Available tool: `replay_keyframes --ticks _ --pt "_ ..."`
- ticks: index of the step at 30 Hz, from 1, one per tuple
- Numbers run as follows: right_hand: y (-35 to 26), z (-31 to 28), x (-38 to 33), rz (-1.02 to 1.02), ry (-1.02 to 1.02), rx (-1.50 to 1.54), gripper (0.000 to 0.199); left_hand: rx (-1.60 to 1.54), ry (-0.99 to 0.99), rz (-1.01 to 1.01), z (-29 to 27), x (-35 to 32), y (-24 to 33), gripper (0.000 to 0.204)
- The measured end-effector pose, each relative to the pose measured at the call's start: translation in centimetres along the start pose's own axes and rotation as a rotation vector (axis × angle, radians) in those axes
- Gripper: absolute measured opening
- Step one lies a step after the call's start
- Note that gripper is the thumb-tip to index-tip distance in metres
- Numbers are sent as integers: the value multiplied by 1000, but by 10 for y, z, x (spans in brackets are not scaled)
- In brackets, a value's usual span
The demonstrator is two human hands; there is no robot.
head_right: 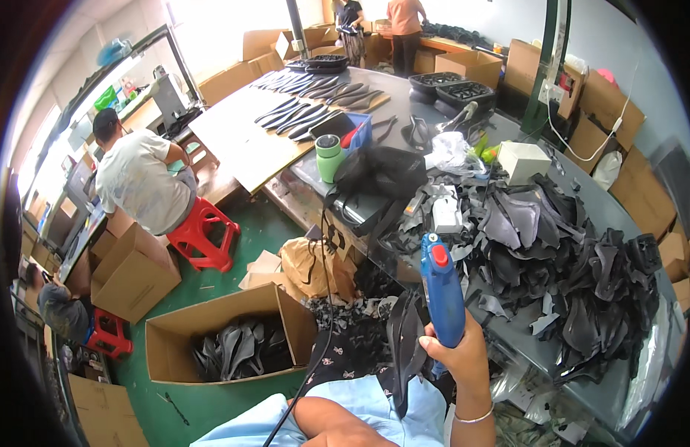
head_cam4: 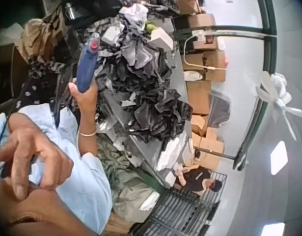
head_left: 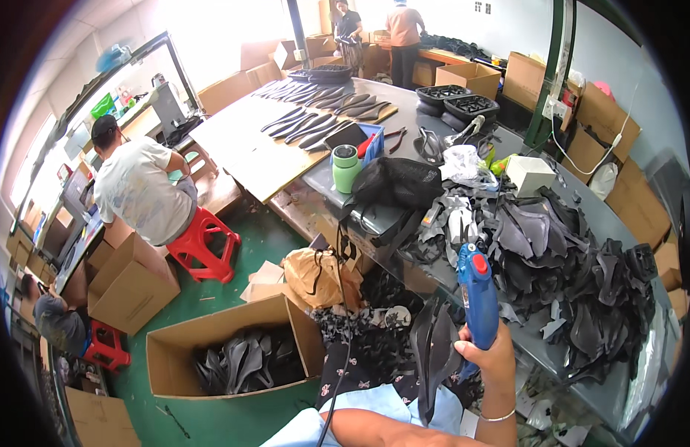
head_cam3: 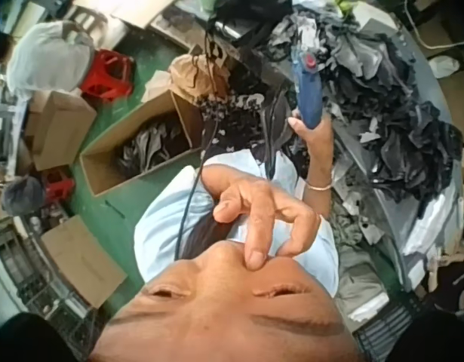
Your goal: The person uses a hot glue gun to apply adhesive to the edges of black plastic components. They pick up individual parts from a pile on the table, apply glue, and place them into a cardboard box. The process is repeated for multiple items in a workshop setting.
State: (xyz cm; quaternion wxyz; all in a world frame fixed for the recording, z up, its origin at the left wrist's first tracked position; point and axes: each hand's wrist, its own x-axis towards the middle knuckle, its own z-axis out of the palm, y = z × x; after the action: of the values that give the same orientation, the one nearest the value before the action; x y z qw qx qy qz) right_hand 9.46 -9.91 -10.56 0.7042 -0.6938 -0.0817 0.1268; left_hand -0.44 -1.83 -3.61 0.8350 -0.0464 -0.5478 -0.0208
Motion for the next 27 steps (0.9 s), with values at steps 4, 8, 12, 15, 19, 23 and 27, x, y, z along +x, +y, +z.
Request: replay_keyframes --ticks 4,8,12,15,19,23,27 --pt "0 1 1 5 2 14 36 -20 3 30 -3 -1 -3 56" --pt "2 -1 2 12 -16 15 37 -3 53 22 -2 9 7 55" --pt "8 -6 2 3 -48 -11 42 -19 142 85 7 19 16 53" --pt "7 -4 2 8 -48 -10 43 -12 100 81 6 19 19 53" --pt "3 0 2 23 -28 -12 40 -41 118 129 5 8 13 53" --pt "2 4 2 33 -28 37 38 4 135 154 6 8 13 53" --pt "3 -2 0 7 -9 23 38 219 152 125 -5 10 28 54"
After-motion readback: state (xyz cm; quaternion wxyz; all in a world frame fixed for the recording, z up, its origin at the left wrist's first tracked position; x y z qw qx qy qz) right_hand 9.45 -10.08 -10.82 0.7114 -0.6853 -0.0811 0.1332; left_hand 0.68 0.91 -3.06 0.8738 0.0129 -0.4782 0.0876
